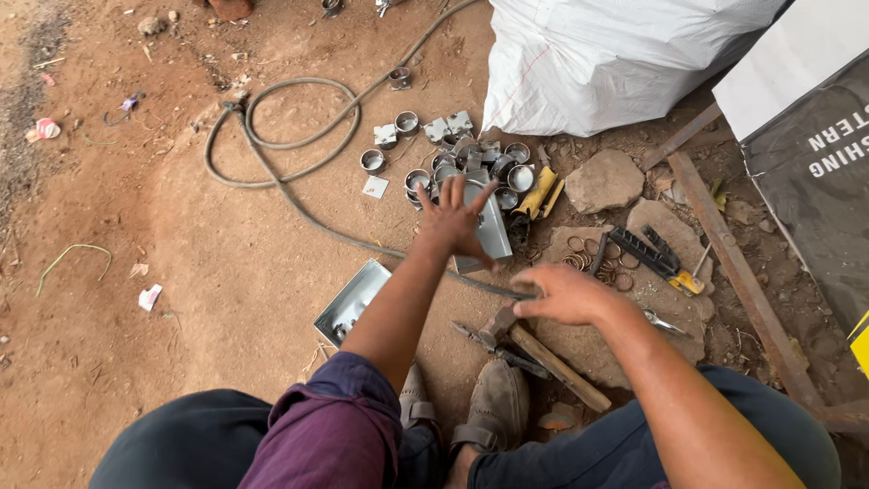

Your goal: The person welds a metal gear and a rectangular metal box using a handheld welding torch. They hold the gear in their left hand and the torch in their right, creating sparks as they fuse the metal. The person then switches to welding the rectangular box, maintaining a steady hand throughout the process.

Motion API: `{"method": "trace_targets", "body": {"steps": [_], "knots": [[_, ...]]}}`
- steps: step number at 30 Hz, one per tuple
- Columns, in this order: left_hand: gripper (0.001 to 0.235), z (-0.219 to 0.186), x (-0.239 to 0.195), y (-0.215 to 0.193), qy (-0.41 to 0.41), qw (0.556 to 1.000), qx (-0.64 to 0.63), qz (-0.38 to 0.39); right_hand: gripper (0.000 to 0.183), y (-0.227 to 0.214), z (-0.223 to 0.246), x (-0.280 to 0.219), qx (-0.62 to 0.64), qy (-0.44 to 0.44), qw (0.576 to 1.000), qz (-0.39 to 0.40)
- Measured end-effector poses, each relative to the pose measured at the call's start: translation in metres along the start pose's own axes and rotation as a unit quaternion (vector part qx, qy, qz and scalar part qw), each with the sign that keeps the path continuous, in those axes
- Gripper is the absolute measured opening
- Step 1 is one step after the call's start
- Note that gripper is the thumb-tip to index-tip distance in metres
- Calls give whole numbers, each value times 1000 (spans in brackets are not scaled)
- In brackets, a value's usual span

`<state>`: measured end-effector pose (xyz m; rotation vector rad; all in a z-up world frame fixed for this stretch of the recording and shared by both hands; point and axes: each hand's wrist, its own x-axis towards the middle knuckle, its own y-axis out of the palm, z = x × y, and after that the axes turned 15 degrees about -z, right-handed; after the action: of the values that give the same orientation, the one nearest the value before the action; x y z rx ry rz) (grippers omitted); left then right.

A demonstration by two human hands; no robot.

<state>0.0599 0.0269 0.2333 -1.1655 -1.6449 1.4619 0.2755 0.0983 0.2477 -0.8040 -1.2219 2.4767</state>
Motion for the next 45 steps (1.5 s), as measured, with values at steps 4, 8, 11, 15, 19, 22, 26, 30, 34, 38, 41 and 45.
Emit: {"method": "trace_targets", "body": {"steps": [4,8,11,15,19,22,26,30,34,38,41,45], "knots": [[164,-11,-12,4,9,998,55,-27,64,-16,2,-4,14,41,997,-68],[135,-8,-17,38,-4,998,-10,-66,64,-28,3,-10,1,27,994,-110],[52,0,-36,88,50,987,63,-136,64,-30,4,-11,1,14,992,-122],[34,10,-47,116,19,970,-76,-232,64,-33,2,-16,6,4,991,-132],[31,7,-40,93,49,977,-6,-209,63,-42,5,-25,-16,-13,989,-148],[30,-5,-36,77,40,989,39,-134,64,-45,8,-26,4,16,990,-139],[38,-8,-23,79,17,998,4,-54,63,-45,8,-23,-6,8,991,-132],[39,-8,-19,102,13,997,-24,-66,63,-43,6,-20,-15,1,991,-131],[40,-8,-14,111,11,995,-29,-98,63,-45,8,-20,-8,19,992,-126],[24,-7,-12,90,-6,996,-41,-73,64,-45,10,-24,-7,8,991,-132],[24,-2,-11,74,-20,998,-52,-38,64,-46,10,-24,-9,3,991,-136],[30,12,-12,76,12,992,-97,-73,65,-47,11,-25,-4,12,991,-135]]}}
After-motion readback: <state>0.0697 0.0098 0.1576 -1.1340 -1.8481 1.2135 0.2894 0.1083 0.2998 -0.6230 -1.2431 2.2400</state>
